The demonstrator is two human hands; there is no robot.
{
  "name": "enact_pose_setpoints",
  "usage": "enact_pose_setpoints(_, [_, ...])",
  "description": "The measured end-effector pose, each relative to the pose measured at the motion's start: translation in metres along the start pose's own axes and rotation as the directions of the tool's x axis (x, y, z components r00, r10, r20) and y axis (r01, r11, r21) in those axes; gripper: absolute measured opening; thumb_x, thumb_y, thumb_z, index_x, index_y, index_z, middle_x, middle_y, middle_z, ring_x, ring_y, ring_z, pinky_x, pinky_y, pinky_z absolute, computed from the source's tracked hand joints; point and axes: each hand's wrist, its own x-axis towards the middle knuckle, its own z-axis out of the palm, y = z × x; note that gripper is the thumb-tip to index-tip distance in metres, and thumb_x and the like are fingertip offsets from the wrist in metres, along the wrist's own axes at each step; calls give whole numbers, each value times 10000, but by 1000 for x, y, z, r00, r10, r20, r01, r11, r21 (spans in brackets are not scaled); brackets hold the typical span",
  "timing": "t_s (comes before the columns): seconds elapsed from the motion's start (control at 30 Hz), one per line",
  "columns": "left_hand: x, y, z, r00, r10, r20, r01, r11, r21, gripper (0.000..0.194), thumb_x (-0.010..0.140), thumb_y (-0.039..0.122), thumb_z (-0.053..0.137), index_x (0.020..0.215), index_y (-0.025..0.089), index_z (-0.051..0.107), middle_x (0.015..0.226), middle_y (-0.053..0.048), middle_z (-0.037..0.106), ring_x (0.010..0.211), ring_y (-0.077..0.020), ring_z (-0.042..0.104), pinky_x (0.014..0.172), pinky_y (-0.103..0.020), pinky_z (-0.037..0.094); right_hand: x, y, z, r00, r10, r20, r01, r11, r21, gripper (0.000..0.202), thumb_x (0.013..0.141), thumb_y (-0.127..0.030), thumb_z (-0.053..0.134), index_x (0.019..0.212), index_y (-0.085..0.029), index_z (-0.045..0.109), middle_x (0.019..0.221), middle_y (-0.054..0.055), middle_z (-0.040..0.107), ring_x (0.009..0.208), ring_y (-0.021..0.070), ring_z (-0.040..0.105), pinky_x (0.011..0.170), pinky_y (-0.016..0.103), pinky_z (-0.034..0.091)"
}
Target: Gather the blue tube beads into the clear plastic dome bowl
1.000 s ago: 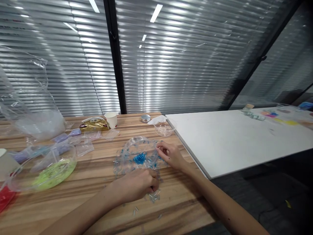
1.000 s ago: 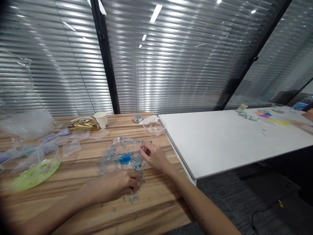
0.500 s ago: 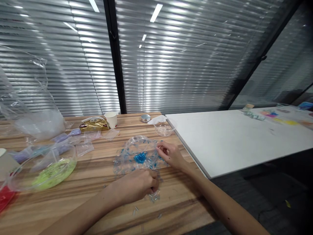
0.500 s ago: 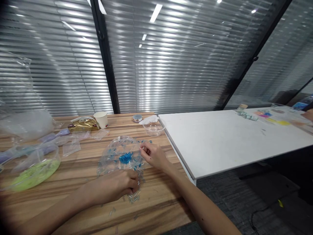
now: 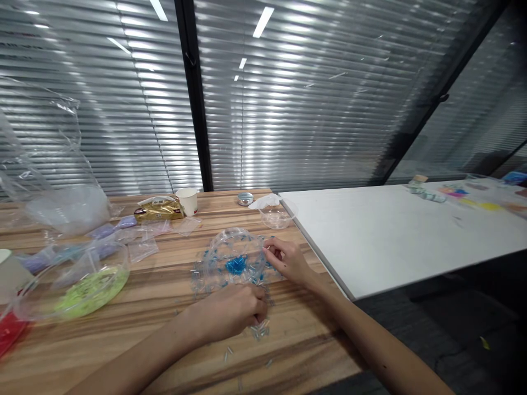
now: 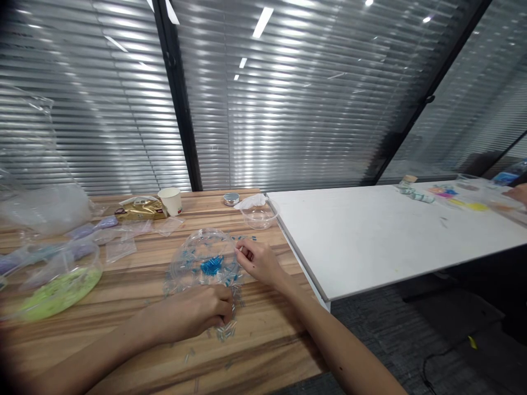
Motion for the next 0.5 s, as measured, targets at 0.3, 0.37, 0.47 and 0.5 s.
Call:
enact_pose_setpoints(0.3, [0, 2, -1, 1000, -10, 5, 10, 999, 36, 148, 872, 61, 524, 768, 162, 556, 920, -14, 609, 835, -152, 577, 697, -235, 394, 0, 0, -1, 1000, -2, 13, 2, 1000, 0, 135, 847, -203, 484, 813, -162, 608, 537, -30, 535, 459, 91, 457, 458, 202, 333])
enact_pose_setpoints(0.37, [0, 3, -1, 1000, -9, -4, 9, 999, 39, 148, 870, 60, 526, 770, 163, 560, 920, -12, 608, 826, -149, 574, 691, -236, 389, 0, 0, -1, 1000, 1, 15, -1, 1000, 2, 135, 846, -204, 484, 813, -161, 607, 538, -30, 535, 459, 90, 455, 459, 201, 335])
enact_pose_setpoints(0.47, [0, 3, 0, 1000, -7, -9, 8, 998, 55, 146, 870, 62, 523, 776, 165, 565, 922, -14, 607, 825, -153, 574, 688, -240, 387, 0, 2, -1, 1000, 10, 23, -10, 1000, 8, 135, 845, -208, 484, 810, -166, 607, 538, -30, 532, 461, 90, 454, 464, 202, 339])
enact_pose_setpoints(0.5, [0, 3, 0, 1000, -8, -9, 9, 998, 64, 143, 869, 62, 525, 780, 166, 565, 924, -13, 607, 824, -154, 576, 685, -242, 388, 0, 2, -1, 1000, 14, 27, -14, 1000, 10, 136, 845, -209, 484, 808, -167, 607, 537, -30, 530, 463, 90, 454, 464, 202, 339])
